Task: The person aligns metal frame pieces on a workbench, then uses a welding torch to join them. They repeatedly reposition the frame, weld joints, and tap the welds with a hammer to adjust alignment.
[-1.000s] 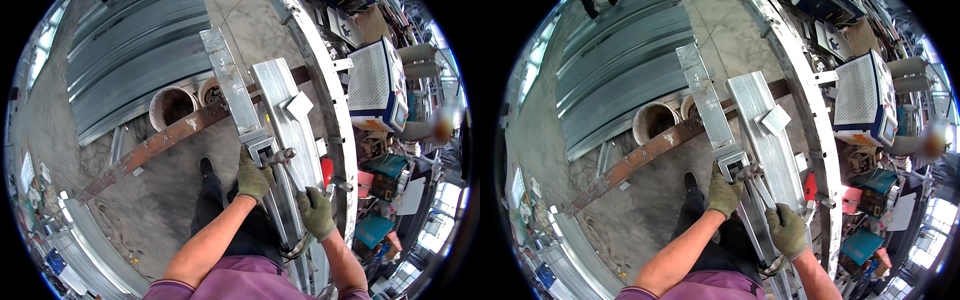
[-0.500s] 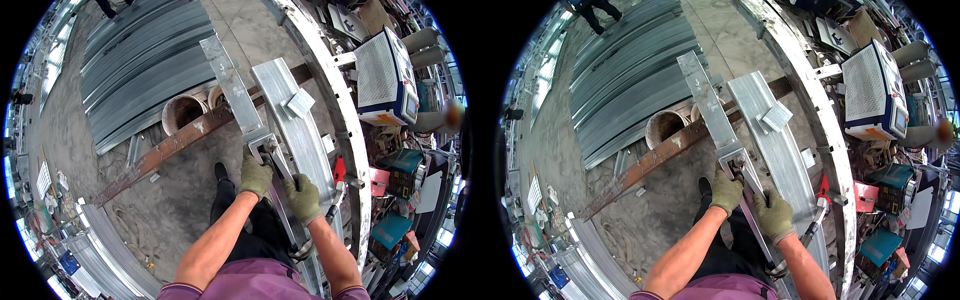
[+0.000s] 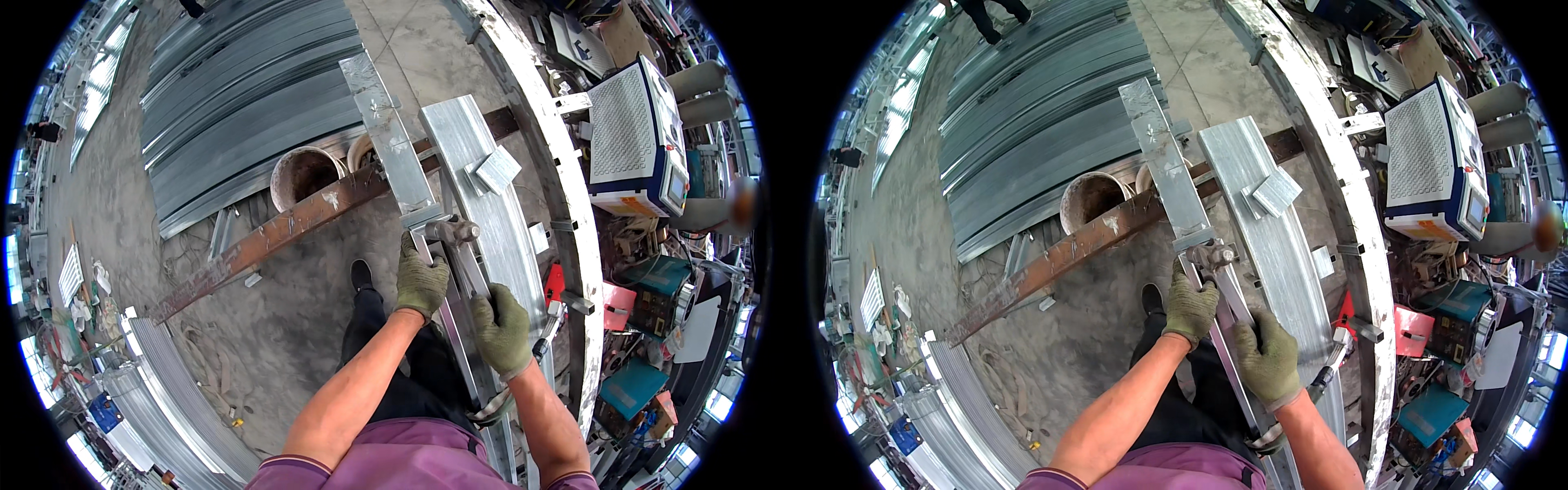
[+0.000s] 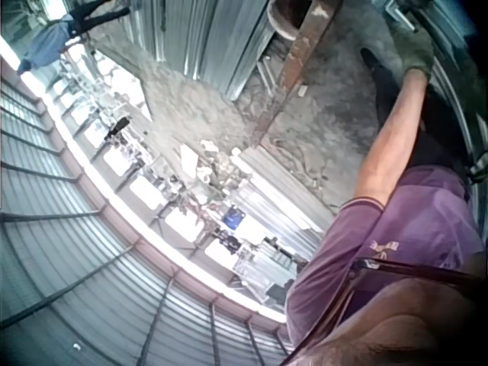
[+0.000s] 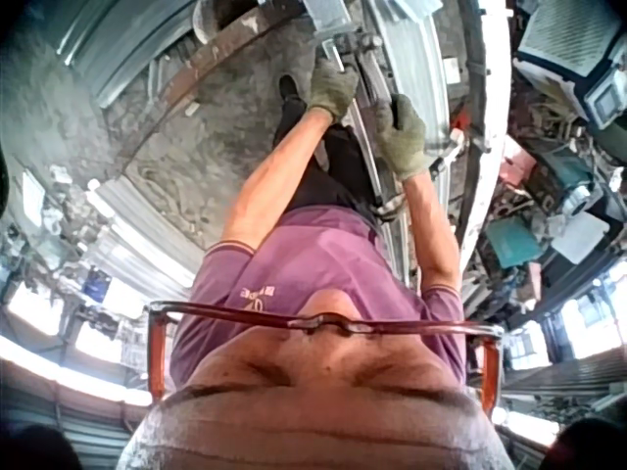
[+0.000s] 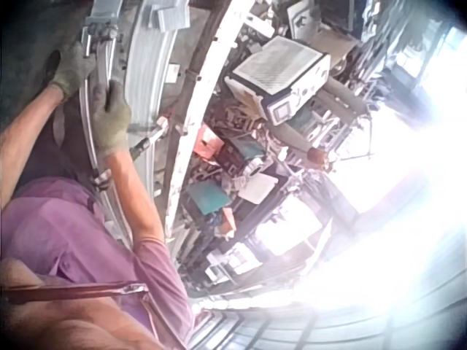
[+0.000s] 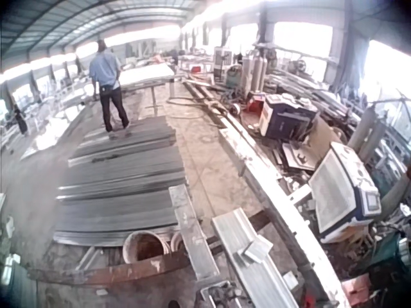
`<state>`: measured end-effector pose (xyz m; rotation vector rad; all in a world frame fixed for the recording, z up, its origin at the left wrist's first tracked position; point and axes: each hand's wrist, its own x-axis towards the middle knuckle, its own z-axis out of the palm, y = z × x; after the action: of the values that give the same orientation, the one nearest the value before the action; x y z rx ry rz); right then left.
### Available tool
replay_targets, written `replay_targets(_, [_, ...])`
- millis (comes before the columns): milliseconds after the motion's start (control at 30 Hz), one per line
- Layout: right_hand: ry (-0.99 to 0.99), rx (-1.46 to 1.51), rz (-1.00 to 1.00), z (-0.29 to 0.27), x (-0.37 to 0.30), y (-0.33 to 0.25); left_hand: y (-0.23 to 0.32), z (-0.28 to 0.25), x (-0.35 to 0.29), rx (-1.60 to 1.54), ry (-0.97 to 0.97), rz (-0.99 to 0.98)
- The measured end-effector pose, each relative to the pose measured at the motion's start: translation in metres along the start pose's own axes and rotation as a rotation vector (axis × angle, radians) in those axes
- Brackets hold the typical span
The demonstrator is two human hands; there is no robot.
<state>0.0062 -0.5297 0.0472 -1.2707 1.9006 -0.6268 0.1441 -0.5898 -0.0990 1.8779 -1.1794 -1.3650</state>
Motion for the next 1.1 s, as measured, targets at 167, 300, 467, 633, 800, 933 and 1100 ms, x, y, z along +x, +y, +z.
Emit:
replay_targets(167, [-0.124, -0.253, -0.029, -0.007, 0.013, 0.018, -0.006, 0.006, -0.002, 0.126, 0.050, 0.003])
replay_targets(300, [-0.072, -0.166, -0.047, -0.016, 0.018, -0.007, -0.016, 0.011, 0.001, 0.177, 0.123, 0.050])
replay_targets(467, [-0.155, -0.369, 0.014, -0.005, 0.017, 0.026, -0.011, 0.004, -0.013, 0.160, 0.035, 0.023])
replay_targets(633, [-0.025, -0.035, 0.064, -0.019, 0.019, 0.028, -0.006, 0.005, -0.002, 0.075, 0.018, 0.013])
replay_targets(800, [-0.025, 0.098, 0.164, -0.019, 0.009, 0.031, -0.016, 0.008, -0.001, 0.112, 0.085, 0.069])
replay_targets(933, [-0.023, 0.070, 0.221, -0.015, -0.014, 0.057, 0.001, -0.001, -0.009, 0.218, 0.089, 0.082])
replay_targets(1100, [-0.045, -0.040, 0.147, -0.015, -0.030, 0.051, 0.004, -0.005, 0.003, -0.147, -0.009, -0.055])
